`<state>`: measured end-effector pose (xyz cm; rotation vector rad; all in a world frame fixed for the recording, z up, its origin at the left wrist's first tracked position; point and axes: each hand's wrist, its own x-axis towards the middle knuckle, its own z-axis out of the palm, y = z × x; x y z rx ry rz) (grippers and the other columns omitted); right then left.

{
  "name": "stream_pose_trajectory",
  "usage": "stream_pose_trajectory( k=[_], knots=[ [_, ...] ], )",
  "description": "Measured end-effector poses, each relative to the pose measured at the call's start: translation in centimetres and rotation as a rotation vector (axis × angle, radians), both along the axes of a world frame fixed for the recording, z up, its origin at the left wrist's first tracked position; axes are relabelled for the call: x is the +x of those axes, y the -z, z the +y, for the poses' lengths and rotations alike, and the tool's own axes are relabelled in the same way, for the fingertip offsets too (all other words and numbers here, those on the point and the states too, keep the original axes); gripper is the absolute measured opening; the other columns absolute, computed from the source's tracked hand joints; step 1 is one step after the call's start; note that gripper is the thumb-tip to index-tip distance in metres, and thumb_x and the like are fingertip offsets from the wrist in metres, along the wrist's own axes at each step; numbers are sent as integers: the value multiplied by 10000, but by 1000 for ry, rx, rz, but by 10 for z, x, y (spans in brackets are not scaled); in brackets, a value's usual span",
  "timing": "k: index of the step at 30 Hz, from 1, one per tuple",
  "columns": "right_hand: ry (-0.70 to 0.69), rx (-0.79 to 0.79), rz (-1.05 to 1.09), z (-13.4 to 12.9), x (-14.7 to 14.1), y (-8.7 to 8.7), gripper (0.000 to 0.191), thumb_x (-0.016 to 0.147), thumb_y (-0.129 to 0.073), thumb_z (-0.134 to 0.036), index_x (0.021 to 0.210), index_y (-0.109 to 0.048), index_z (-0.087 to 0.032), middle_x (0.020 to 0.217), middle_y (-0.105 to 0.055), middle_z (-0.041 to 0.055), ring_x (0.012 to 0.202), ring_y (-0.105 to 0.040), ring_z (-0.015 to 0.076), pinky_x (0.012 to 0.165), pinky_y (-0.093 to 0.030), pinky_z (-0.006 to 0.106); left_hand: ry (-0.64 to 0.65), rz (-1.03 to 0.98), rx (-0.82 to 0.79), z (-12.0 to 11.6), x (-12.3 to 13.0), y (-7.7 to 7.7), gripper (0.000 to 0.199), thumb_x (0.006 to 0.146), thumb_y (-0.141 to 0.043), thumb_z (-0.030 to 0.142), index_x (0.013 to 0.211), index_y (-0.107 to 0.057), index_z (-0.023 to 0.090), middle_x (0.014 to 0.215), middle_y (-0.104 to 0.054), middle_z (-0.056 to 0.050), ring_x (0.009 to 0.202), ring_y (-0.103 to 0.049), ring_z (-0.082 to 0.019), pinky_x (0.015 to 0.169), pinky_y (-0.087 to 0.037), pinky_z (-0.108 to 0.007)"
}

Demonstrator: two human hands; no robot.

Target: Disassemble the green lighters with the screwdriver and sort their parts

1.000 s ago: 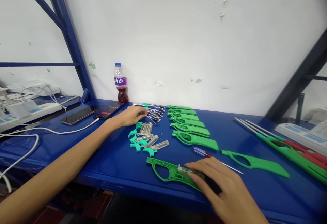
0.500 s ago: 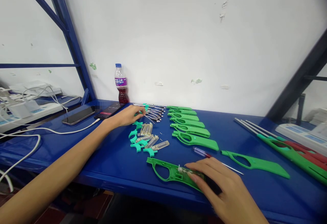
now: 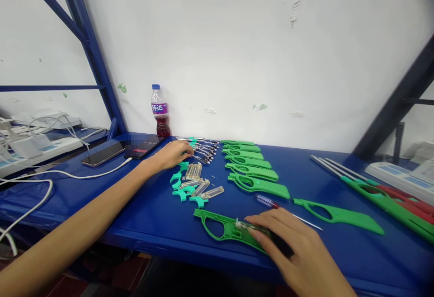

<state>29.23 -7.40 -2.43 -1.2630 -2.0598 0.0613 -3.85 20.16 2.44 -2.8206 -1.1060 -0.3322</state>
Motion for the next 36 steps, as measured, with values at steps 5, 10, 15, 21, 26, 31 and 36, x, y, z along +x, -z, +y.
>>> stream_pose_trajectory(
  k=[5, 10, 15, 21, 26, 31, 36],
  knots=[
    [4, 2, 6, -1, -1, 1, 178, 1077, -598, -377, 1193, -733, -385, 1124, -804, -50, 1008, -772, 187, 1057, -569, 399, -5, -4, 24, 1, 4, 3, 346, 1043, -675, 387, 1322, -650, 185, 1334, -667, -108, 1125, -691, -251, 956, -612, -469],
    [3, -2, 4, -1, -1, -1, 180, 1076, -594, -378, 1178, -743, -373, 1114, -808, -43, 1003, -774, 191, 1039, -585, 387, 6, -7, 37, 4, 11, 5, 353, 1041, -678, 387, 1325, -647, 181, 1329, -668, -108, 1122, -693, -252, 952, -614, -469],
    [1, 7, 0, -1, -1, -2, 197, 1074, -591, -375, 1178, -756, -349, 1101, -812, -15, 985, -784, 201, 1042, -594, 385, 11, -9, 37, 9, 11, 3, 358, 1039, -681, 387, 1327, -645, 178, 1326, -668, -108, 1119, -694, -253, 948, -615, -470],
    [-2, -4, 1, -2, -1, -2, 195, 1079, -587, -381, 1184, -750, -358, 1102, -809, -25, 992, -780, 193, 1019, -601, 375, -3, -22, 25, 12, 2, -1, 350, 1041, -678, 390, 1322, -649, 183, 1327, -669, -107, 1119, -693, -251, 949, -615, -467],
    [6, 0, -9, -1, -1, -4, 190, 1074, -595, -366, 1181, -751, -353, 1100, -808, -21, 980, -783, 193, 1040, -594, 389, 7, -22, -11, 20, 3, 1, 356, 1040, -680, 388, 1327, -646, 180, 1328, -668, -108, 1119, -693, -252, 949, -615, -468],
    [2, 5, -5, -1, -1, -5, 193, 1074, -592, -348, 1177, -755, -338, 1094, -809, -6, 971, -782, 196, 1005, -607, 363, 4, -35, -32, 34, 6, 2, 356, 1040, -680, 389, 1327, -645, 181, 1328, -668, -108, 1117, -694, -251, 946, -616, -466],
    [8, -10, 22, -2, -2, -3, 186, 1078, -588, -350, 1177, -745, -349, 1098, -802, -18, 987, -773, 196, 1020, -595, 376, -9, -37, -35, 37, 7, 2, 358, 1040, -679, 389, 1329, -645, 182, 1332, -666, -109, 1121, -693, -252, 949, -615, -468]
  ],
)
